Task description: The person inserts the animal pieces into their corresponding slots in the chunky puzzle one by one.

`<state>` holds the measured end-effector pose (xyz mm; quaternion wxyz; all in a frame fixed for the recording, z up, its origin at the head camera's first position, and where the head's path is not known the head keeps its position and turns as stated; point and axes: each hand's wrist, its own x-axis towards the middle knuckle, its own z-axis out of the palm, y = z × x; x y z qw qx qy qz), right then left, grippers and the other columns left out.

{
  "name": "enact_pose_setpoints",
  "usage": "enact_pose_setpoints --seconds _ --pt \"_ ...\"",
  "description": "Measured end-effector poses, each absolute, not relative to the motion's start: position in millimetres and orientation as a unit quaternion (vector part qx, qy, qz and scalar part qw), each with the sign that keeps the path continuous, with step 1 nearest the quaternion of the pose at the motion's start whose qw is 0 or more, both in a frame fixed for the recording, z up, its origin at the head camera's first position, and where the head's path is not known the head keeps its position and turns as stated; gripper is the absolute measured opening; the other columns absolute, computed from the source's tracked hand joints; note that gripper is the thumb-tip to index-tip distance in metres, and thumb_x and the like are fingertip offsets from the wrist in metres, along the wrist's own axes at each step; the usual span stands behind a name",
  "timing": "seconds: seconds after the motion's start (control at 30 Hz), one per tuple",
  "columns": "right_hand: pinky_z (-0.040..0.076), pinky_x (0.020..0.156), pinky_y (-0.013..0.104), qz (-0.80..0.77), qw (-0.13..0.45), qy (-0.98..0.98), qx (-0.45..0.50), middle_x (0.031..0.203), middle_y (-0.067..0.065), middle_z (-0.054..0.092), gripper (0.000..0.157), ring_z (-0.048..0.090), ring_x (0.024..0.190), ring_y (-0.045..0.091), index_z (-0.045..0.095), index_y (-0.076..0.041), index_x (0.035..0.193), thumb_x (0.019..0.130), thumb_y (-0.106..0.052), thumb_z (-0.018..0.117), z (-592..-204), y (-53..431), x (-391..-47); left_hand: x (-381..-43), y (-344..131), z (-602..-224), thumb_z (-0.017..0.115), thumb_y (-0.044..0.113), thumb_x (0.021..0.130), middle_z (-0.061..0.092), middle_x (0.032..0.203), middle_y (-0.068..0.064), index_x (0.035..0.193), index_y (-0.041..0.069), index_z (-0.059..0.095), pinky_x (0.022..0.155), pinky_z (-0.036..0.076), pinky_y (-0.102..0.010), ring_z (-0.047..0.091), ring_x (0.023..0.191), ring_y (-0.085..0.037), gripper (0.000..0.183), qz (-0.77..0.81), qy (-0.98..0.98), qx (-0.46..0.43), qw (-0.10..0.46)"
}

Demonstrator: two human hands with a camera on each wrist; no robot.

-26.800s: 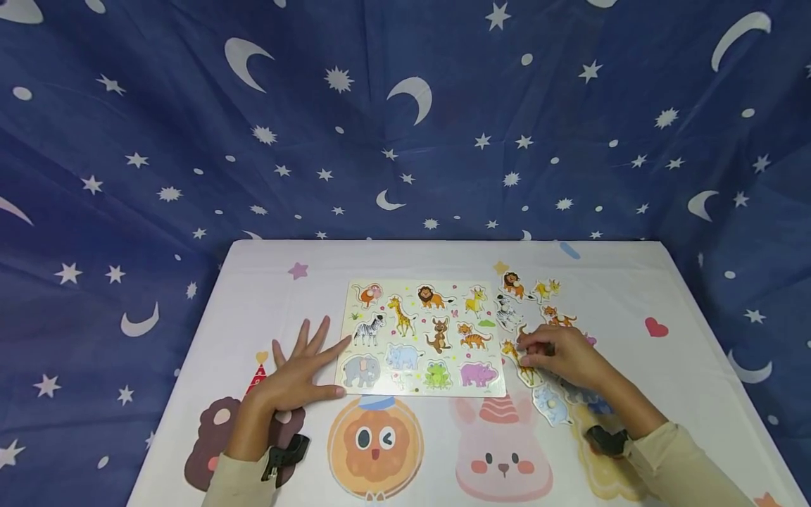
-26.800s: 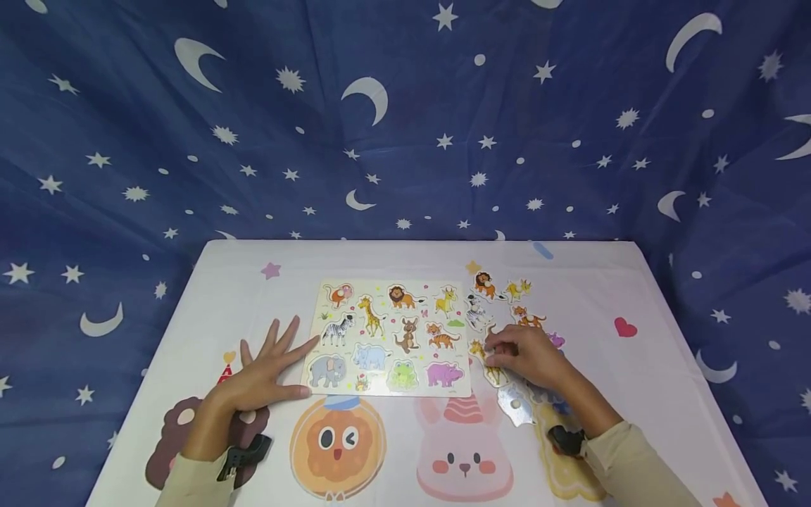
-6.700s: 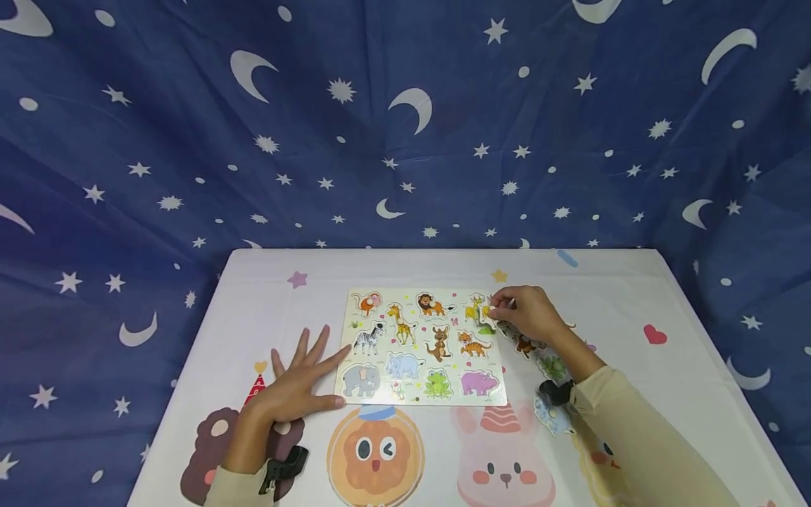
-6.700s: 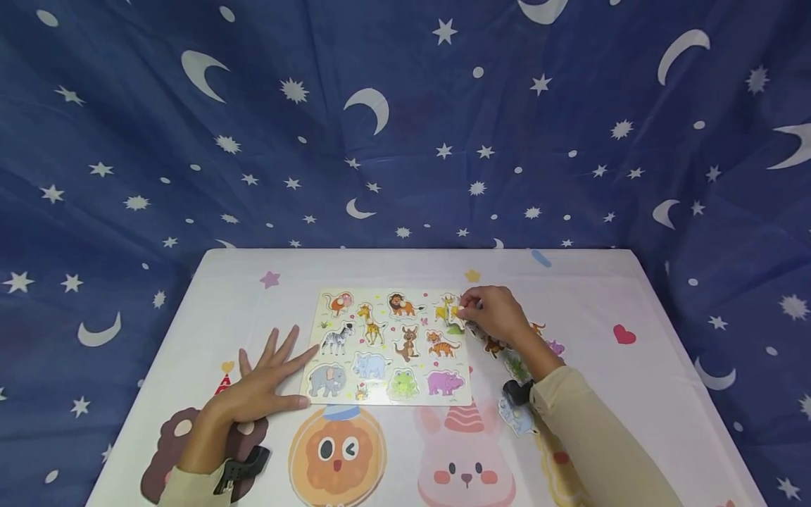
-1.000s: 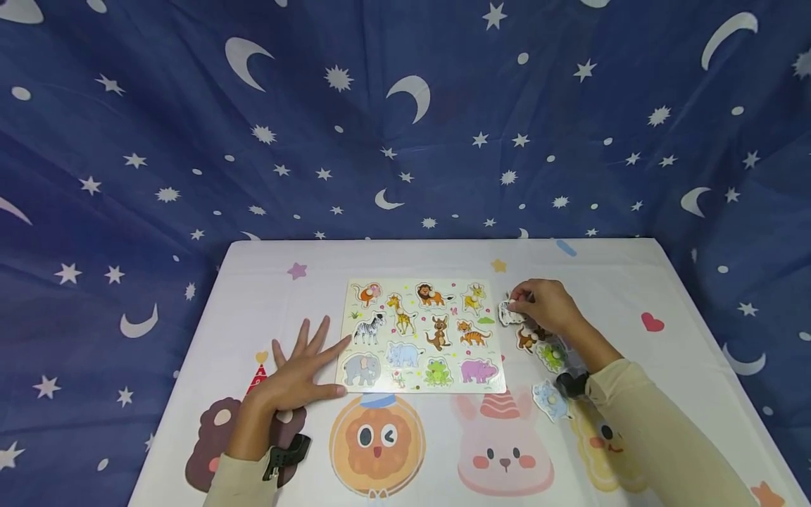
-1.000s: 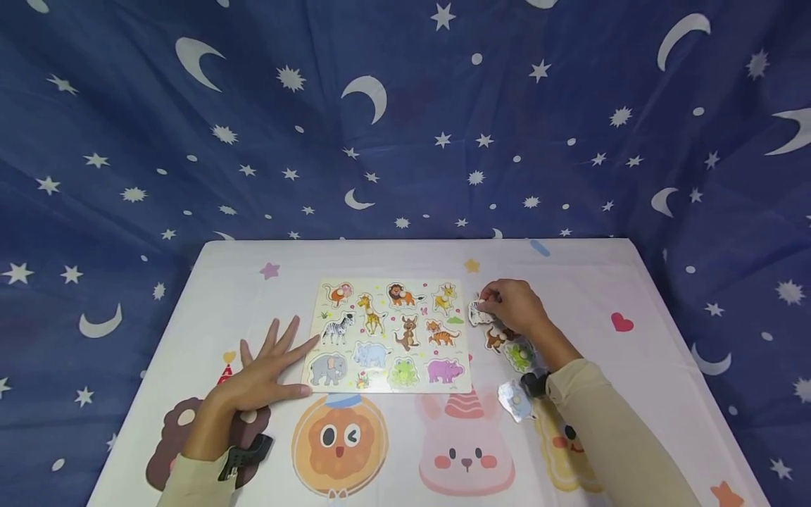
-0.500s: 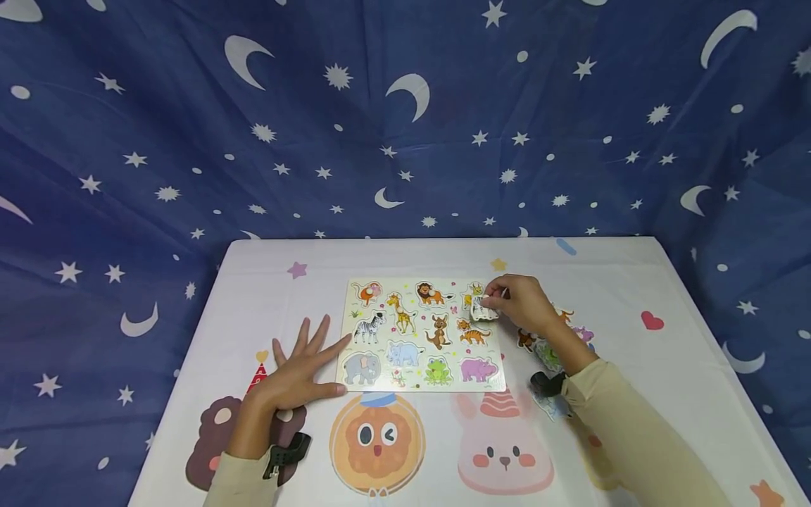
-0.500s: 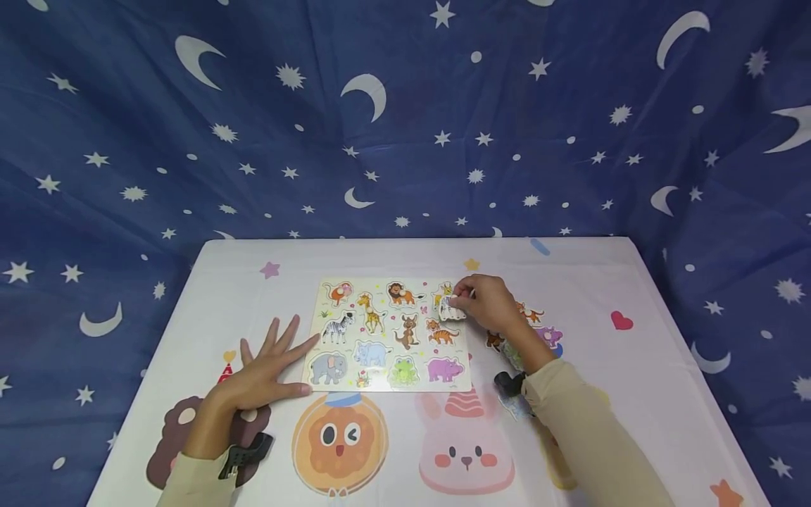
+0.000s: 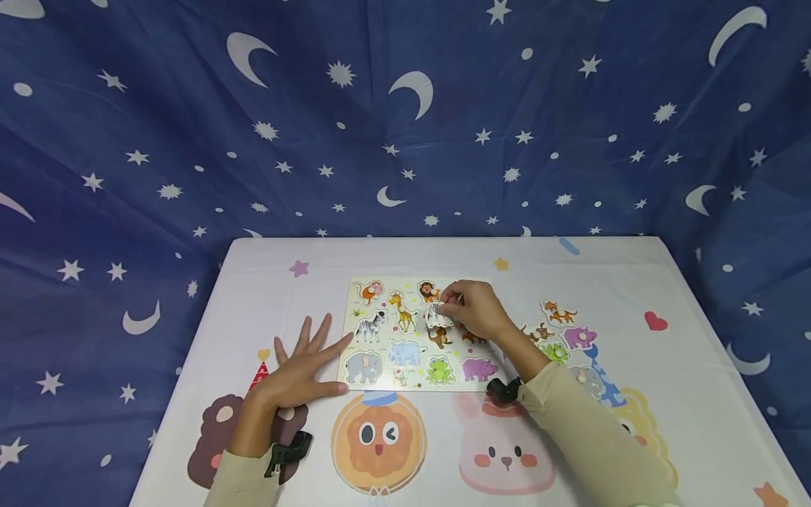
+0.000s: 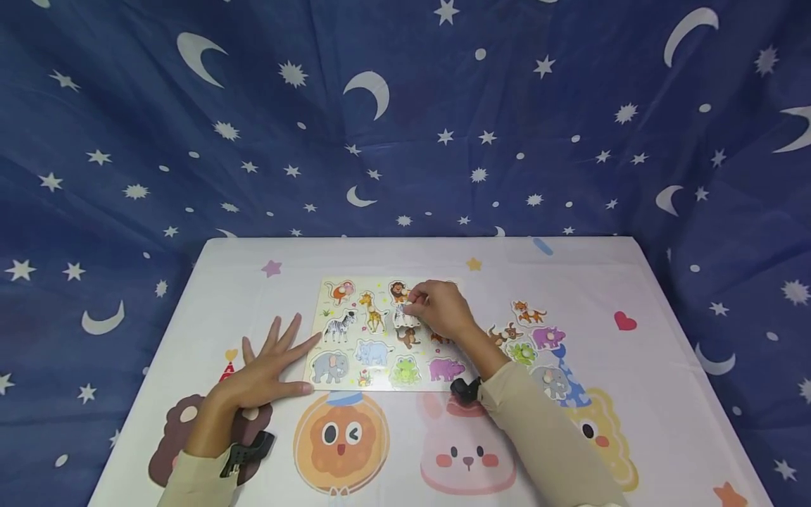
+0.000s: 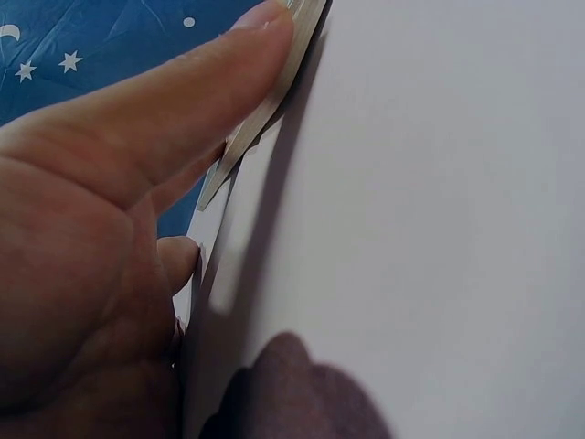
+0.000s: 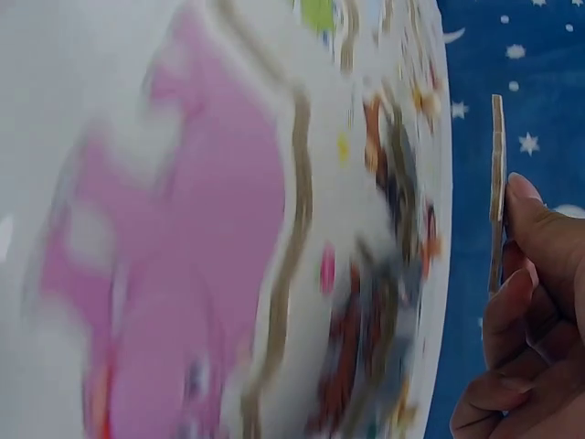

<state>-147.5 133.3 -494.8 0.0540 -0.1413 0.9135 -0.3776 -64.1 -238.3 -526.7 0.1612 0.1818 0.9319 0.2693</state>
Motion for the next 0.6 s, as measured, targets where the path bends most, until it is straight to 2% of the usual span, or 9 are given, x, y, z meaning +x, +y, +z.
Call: enact_pose_setpoints --seconds 0.23,0.47,0.6 --pt "0.046 0.069 0.030 -0.375 0.056 0.913 -0.150 0.076 -0.006 0.063 0.013 0.053 0.063 0.010 0.072 -0.019 0.087 0.089 -0.029 0.080 -498 104 -144 -64 -238 -526 0.079 0.060 0.079 0.002 0.174 -0.013 0.157 0.033 0.040 0.101 -0.022 -0.085 -0.015 0.155 -0.049 0.092 0.269 0.932 0.182 0.162" --pt "0.049 0.066 0.029 -0.385 0.059 0.907 -0.161 0.078 -0.006 0.064 0.013 0.055 0.065 0.009 0.073 -0.018 0.087 0.089 -0.029 0.080 -501 79 -143 -64 -237 -524 0.078 0.061 0.079 0.002 0.173 -0.013 0.158 0.033 0.040 0.101 -0.022 -0.084 -0.016 0.155 -0.049 0.092 0.271 0.931 0.180 0.163" --pt "0.047 0.066 0.027 -0.388 0.057 0.905 -0.164 0.076 -0.007 0.063 0.014 0.054 0.068 0.010 0.073 -0.020 0.083 0.088 -0.030 0.081 -504 65 -143 -64 -237 -524 0.078 0.061 0.079 0.002 0.174 -0.013 0.158 0.033 0.039 0.101 -0.022 -0.085 -0.016 0.156 -0.049 0.092 0.270 0.931 0.180 0.164"
